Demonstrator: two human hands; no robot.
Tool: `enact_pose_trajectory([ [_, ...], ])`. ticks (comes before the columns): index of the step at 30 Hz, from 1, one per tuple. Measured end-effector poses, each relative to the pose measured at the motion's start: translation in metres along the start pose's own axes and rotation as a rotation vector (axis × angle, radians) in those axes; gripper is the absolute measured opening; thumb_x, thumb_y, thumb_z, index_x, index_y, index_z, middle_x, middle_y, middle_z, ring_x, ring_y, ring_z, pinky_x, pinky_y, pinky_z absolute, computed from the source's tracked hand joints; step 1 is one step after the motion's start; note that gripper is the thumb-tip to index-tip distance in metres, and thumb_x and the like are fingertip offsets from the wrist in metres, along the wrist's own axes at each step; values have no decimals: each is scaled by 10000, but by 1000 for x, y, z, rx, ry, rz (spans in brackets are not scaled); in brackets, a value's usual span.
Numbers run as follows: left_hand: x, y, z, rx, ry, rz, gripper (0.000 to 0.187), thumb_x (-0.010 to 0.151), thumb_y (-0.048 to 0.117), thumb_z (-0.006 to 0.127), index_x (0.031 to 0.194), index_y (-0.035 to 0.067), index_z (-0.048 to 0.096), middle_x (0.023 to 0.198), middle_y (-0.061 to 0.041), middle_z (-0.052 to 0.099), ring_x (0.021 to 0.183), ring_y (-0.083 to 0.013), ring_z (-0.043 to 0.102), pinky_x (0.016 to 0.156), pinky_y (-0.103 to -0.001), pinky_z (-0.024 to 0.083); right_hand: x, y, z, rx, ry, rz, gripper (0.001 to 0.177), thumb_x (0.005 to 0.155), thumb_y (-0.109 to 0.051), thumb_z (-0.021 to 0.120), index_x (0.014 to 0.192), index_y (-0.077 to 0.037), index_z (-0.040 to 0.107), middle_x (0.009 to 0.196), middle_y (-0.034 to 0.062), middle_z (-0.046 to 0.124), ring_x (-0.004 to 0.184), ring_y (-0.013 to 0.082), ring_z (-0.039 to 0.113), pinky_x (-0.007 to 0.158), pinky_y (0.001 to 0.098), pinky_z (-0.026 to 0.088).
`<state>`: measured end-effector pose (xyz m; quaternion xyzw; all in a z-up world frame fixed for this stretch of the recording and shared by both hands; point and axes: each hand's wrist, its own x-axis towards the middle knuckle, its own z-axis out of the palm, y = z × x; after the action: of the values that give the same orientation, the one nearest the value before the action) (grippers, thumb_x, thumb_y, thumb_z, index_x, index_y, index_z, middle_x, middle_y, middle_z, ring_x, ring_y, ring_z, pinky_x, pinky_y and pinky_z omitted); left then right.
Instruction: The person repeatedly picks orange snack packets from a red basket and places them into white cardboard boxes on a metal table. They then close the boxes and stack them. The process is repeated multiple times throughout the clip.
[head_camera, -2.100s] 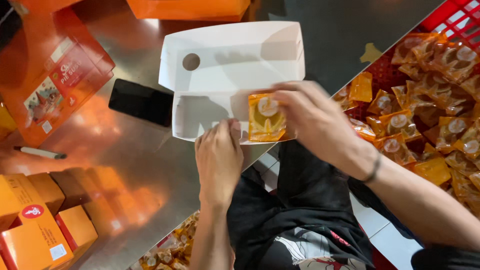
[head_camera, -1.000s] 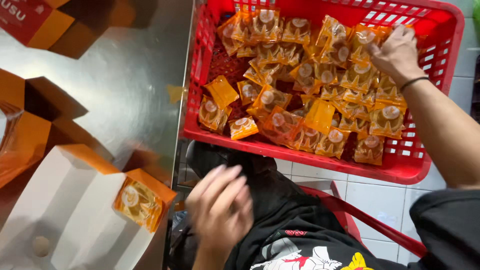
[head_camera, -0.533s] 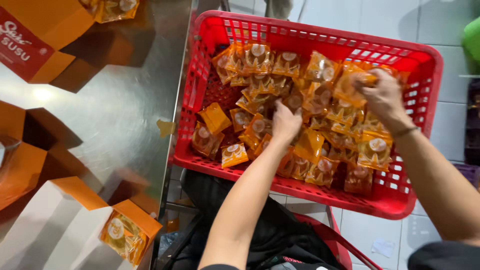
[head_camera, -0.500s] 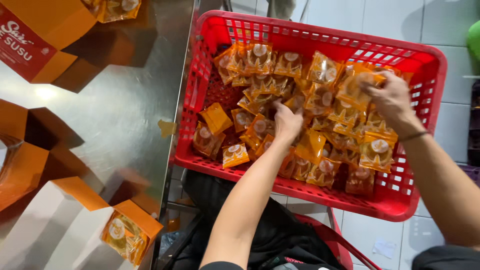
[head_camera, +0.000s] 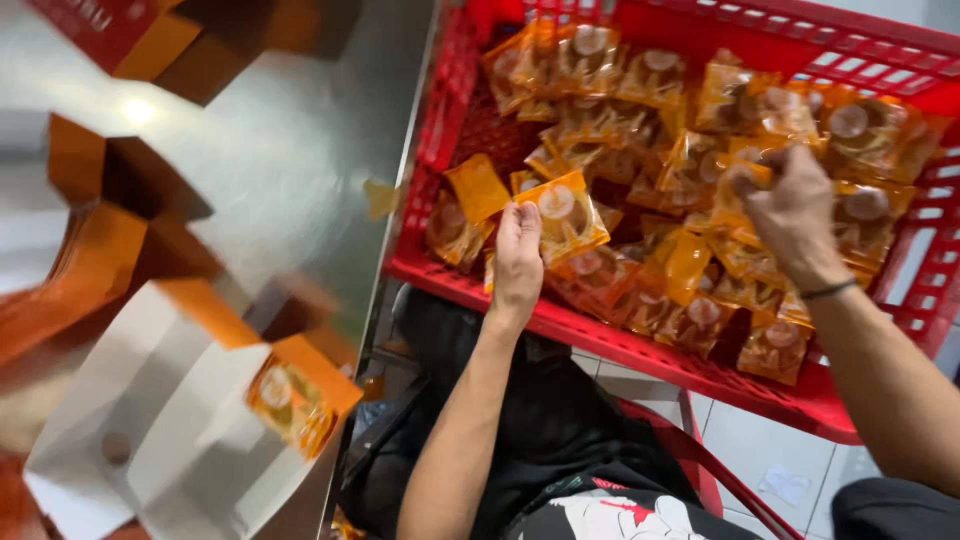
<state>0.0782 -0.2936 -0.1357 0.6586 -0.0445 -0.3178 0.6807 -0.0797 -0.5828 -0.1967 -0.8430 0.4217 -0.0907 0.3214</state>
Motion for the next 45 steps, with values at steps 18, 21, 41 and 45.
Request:
enact_pose_trajectory([
  [18,-170,65,-60,-115,402,475,507,1130,274,320,1551,-8,322,1385,-185,478,1286,-202,431,1196,-413,314,-218,-271,24,328,-608,-475,549,982,-340,536,1428,-91,335,1141,272,519,1141,484,519,909,547,424],
  [21,-219,90,-94,-63,479,581,628,1125,342,259,1626,-30,186,1502,-192,424,1381,-249,418,1236,-427,275,-246,-286,37,225,-660,-525,348,869,-437,729,1154,-263,628,702,47,753,799,316,775,591,407,591],
  [41,-333,56,-258,493,912,246,477,1059,131,437,1463,-124,451,1277,-366,554,1182,-552,576,957,-566,509,-363,-442,127,-129,-724,-738,469,1026,-542,526,1034,-80,442,805,263,681,914,483,697,785,599,533],
  [45,-334,52,-244,440,973,223,531,1069,173,393,1526,-95,356,1403,-306,471,1249,-498,568,942,-567,537,-362,-459,107,-434,-981,-696,558,1003,-592,471,1114,-47,424,1098,312,698,1146,512,646,1033,651,463],
])
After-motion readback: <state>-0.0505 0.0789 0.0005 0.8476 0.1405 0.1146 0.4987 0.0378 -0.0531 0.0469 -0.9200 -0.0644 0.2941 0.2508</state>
